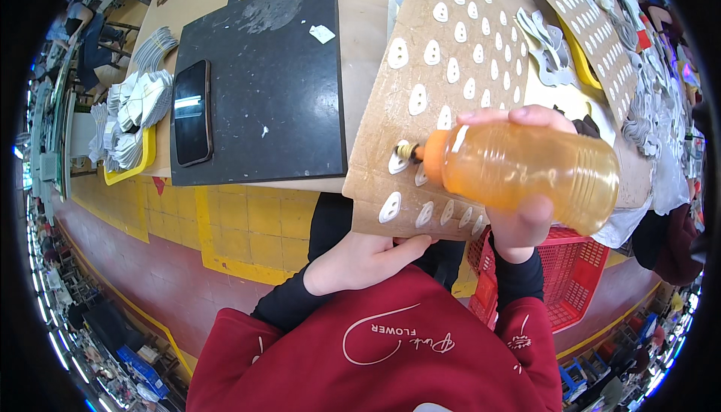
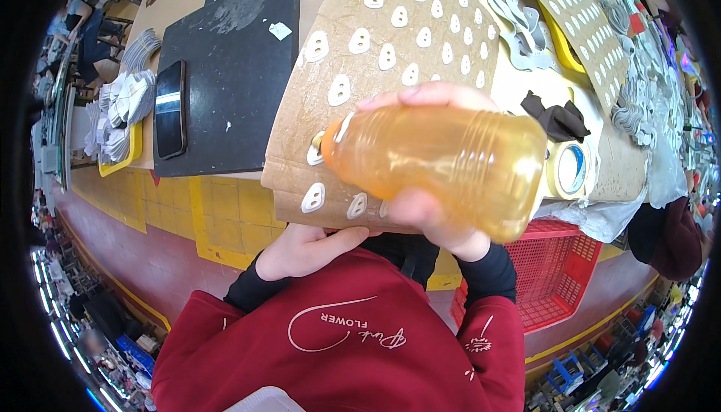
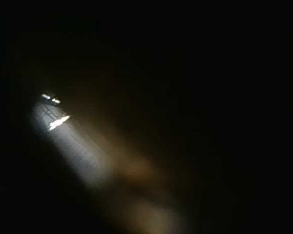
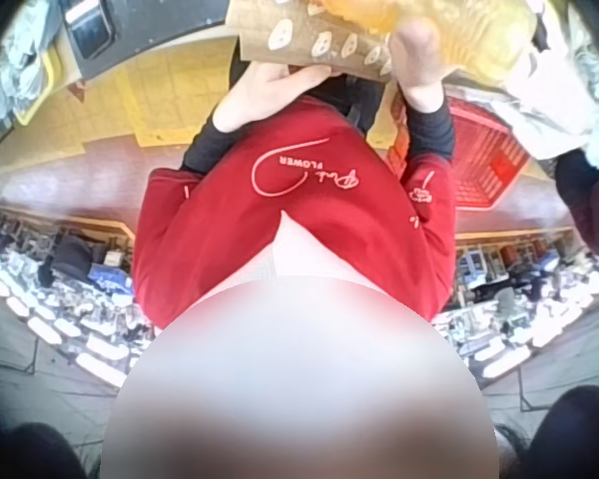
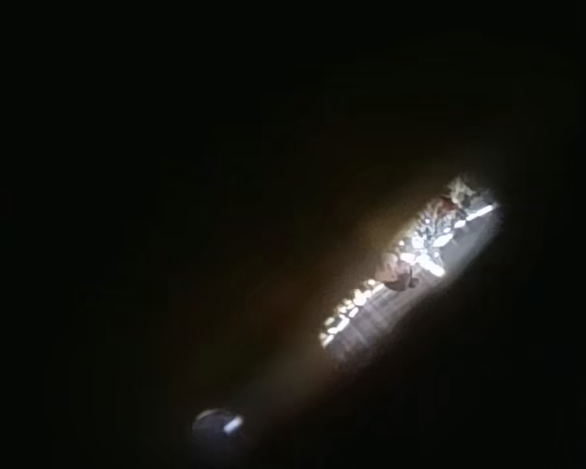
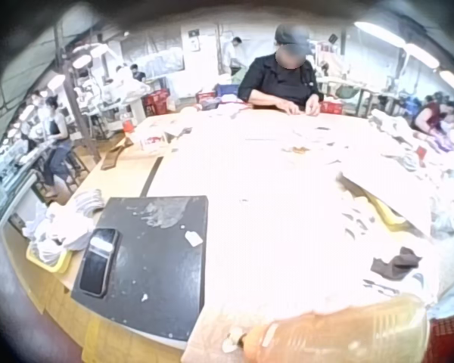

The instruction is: The person holds a sheet of brown paper with white ghost-shaped stickers and uses a squeeze bottle to apply a small amount of yellow liquid into the center of each sticker. The person works systematically across the sheet, filling each sticker in turn.

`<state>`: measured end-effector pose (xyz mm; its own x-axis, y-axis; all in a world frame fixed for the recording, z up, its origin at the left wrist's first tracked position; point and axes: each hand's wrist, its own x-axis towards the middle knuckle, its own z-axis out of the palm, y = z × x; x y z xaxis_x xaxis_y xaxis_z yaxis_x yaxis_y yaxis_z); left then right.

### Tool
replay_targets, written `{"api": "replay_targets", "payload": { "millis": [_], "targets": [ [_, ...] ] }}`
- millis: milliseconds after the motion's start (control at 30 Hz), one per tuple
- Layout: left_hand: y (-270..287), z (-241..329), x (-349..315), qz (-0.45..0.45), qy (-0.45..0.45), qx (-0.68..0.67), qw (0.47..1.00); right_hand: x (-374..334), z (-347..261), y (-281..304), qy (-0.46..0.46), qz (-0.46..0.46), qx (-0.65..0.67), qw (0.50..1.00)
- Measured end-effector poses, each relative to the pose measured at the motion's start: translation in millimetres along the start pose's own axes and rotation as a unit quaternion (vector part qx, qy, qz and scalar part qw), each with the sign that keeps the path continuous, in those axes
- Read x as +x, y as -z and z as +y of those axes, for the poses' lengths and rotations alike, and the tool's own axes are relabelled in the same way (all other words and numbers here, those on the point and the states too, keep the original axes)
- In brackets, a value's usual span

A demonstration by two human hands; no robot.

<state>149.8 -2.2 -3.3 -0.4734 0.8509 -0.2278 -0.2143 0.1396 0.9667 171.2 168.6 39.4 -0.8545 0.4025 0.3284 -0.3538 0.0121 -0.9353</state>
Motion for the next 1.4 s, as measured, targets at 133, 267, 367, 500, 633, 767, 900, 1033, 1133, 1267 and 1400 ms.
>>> {"api": "replay_targets", "payload": {
  "millis": [133,267,367,500,633,767,900,1033,1133,1267,1400],
  "targets": [
    [1.1,-0.5,-0.2,-0.014,0.014,-0.008,1.0,6.7,6.6,3.6,0.008,0.02,0.004,1.0],
    [1.0,-0.9,-0.7,-0.01,0.011,0.0,1.0,6.7,9.3,5.7,0.005,0.039,0.015,0.999],
    [0.9,-2.7,-0.8,-0.007,0.005,0.0,1.0,5.5,9.8,6.9,0.005,0.032,0.018,0.999],
    [2.4,-6.4,-2.1,-0.013,0.038,-0.019,0.999,2.9,11.4,10.0,-0.013,0.011,0.026,1.0],
    [4.3,-9.2,-1.3,-0.016,0.016,-0.045,0.999,2.2,17.0,13.5,-0.029,-0.009,0.135,0.99],
    [5.4,-7.2,-2.2,-0.007,0.051,-0.063,0.997,7.3,20.7,17.7,-0.075,0.066,0.26,0.96],
    [3.9,-3.5,-3.7,-0.007,0.061,-0.05,0.997,11.8,17.3,20.2,-0.078,0.071,0.088,0.991],
    [2.6,-2.1,-3.8,-0.008,0.057,-0.009,0.998,17.0,14.0,17.8,-0.045,0.036,0.106,0.993],
    [2.9,-2.2,-3.4,-0.014,0.044,0.002,0.999,22.6,10.5,15.6,-0.05,0.043,0.14,0.988],
    [1.9,-2.5,-2.0,-0.002,0.013,-0.02,1.0,31.2,3.6,13.0,-0.019,0.022,0.047,0.998],
    [2.1,-3.2,-1.5,-0.004,-0.006,-0.009,1.0,37.0,-4.6,13.2,-0.033,-0.065,-0.028,0.997]
  ]
}}
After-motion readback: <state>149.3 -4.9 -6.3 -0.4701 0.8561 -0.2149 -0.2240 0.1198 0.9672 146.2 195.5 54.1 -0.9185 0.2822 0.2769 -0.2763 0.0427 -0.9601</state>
